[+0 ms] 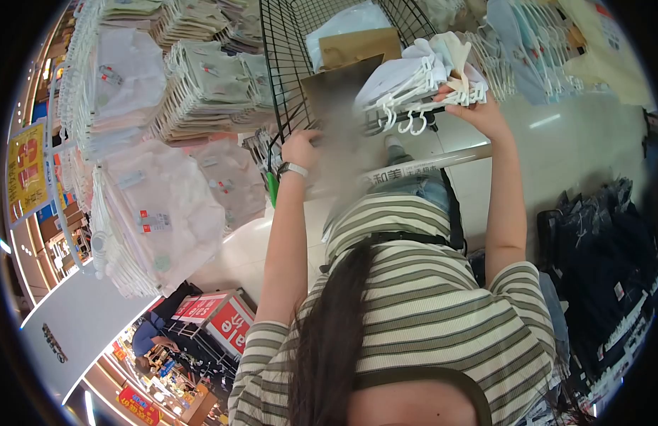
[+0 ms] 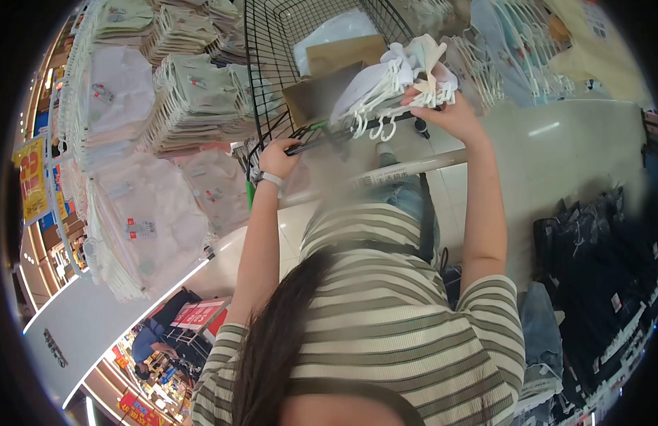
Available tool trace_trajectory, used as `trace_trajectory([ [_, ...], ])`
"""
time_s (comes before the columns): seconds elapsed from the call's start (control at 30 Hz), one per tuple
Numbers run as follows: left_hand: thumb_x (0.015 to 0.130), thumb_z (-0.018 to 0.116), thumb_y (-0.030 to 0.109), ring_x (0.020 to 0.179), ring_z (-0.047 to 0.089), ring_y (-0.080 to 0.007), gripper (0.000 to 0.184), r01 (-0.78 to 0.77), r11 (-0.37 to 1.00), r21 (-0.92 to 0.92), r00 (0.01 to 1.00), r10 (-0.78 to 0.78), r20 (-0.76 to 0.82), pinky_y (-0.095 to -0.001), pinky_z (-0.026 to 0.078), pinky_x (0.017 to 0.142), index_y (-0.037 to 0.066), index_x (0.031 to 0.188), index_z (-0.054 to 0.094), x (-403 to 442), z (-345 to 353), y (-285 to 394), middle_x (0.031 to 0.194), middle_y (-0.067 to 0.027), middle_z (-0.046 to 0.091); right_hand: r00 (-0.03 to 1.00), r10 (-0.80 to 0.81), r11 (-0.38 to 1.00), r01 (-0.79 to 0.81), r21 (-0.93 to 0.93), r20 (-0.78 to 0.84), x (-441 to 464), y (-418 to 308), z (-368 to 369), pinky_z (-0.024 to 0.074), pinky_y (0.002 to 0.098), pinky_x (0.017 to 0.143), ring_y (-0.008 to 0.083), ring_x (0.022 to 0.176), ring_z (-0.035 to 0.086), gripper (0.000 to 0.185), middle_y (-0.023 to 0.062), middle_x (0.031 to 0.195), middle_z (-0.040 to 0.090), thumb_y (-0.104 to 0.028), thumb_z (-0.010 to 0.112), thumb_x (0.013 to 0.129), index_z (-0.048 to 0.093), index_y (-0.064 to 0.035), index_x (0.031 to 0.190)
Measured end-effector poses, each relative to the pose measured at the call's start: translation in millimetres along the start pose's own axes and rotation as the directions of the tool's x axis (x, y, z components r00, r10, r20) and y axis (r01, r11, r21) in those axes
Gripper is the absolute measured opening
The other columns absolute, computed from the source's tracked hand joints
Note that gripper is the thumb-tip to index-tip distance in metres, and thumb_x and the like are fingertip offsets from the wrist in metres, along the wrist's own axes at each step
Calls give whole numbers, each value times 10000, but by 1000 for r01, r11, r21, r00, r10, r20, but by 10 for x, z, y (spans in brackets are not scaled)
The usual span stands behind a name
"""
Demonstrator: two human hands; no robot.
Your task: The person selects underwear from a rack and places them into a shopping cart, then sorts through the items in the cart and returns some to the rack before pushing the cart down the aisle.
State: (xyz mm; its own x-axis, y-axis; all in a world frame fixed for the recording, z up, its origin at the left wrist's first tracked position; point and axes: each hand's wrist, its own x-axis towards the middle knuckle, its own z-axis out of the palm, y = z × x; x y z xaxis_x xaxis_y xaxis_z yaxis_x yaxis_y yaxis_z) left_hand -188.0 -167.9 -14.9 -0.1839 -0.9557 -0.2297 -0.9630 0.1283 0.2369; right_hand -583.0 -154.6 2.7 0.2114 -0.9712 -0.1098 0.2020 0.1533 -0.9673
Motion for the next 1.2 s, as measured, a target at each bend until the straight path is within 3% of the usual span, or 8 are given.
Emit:
trace_trajectory([
  [0.1,702,647,286,843,593,-255,216,-15,1000,6,1000,15,13,-341,479,735,204,899,687,19,38,-56,852,-83,638,997,-76,988,74,-134,-7,38,242,-27,462,299,821,165,939,587,377,83,1021,612,-11,635,770,507,4,1124],
  [0.23,703,645,303,837,596,-256,221,-16,1000,15,1000,16,6,-347,482,724,219,903,686,29,104,-134,848,-86,638,977,66,915,-141,-378,-203,84,509,-10,434,287,834,136,944,564,298,59,991,633,-149,638,798,584,-25,1063],
  [0.53,703,639,312,834,602,-269,243,-5,1000,3,999,5,42,-362,486,722,216,923,681,-49,3,-31,862,-91,644,887,-127,628,-275,-728,-445,170,446,211,453,407,684,364,777,592,244,205,817,622,-213,544,831,611,14,893],
  [0.73,693,629,291,901,590,-265,287,62,998,-4,988,-61,141,-364,478,767,240,973,663,-14,37,-113,927,-102,637,782,-269,534,-364,-763,-562,-49,376,417,453,415,710,362,804,585,248,181,839,626,-228,559,817,604,-8,923],
  [0.87,685,619,269,941,582,-266,331,109,994,-22,970,-102,223,-365,473,801,269,1015,647,0,24,-128,967,-112,624,797,-343,411,-349,-842,-498,-338,386,360,435,401,786,325,948,554,257,147,931,625,-229,563,797,603,-54,982],
  [0.97,690,614,250,930,588,-274,331,93,995,-27,977,-85,196,-368,477,793,251,1019,648,-29,-10,-103,973,-119,628,795,-492,128,-338,-932,-356,-538,440,341,396,420,862,316,1088,477,356,96,1097,573,-234,585,756,566,-108,1089],
  [1.03,695,627,295,889,599,-275,305,43,998,-54,985,-34,167,-372,483,757,234,993,656,-46,16,-144,928,-107,641,785,-394,-113,-557,-823,-478,-599,364,444,370,456,892,336,1139,430,486,80,1211,493,-236,609,720,503,-160,1188],
  [1.2,700,638,346,871,602,-276,317,-24,995,-97,986,39,160,-381,485,733,219,991,653,-81,-41,-173,900,-99,650,716,-140,30,-688,-725,-684,-475,242,402,364,469,900,354,1140,425,592,129,1265,440,-243,628,702,433,-197,1259],
])
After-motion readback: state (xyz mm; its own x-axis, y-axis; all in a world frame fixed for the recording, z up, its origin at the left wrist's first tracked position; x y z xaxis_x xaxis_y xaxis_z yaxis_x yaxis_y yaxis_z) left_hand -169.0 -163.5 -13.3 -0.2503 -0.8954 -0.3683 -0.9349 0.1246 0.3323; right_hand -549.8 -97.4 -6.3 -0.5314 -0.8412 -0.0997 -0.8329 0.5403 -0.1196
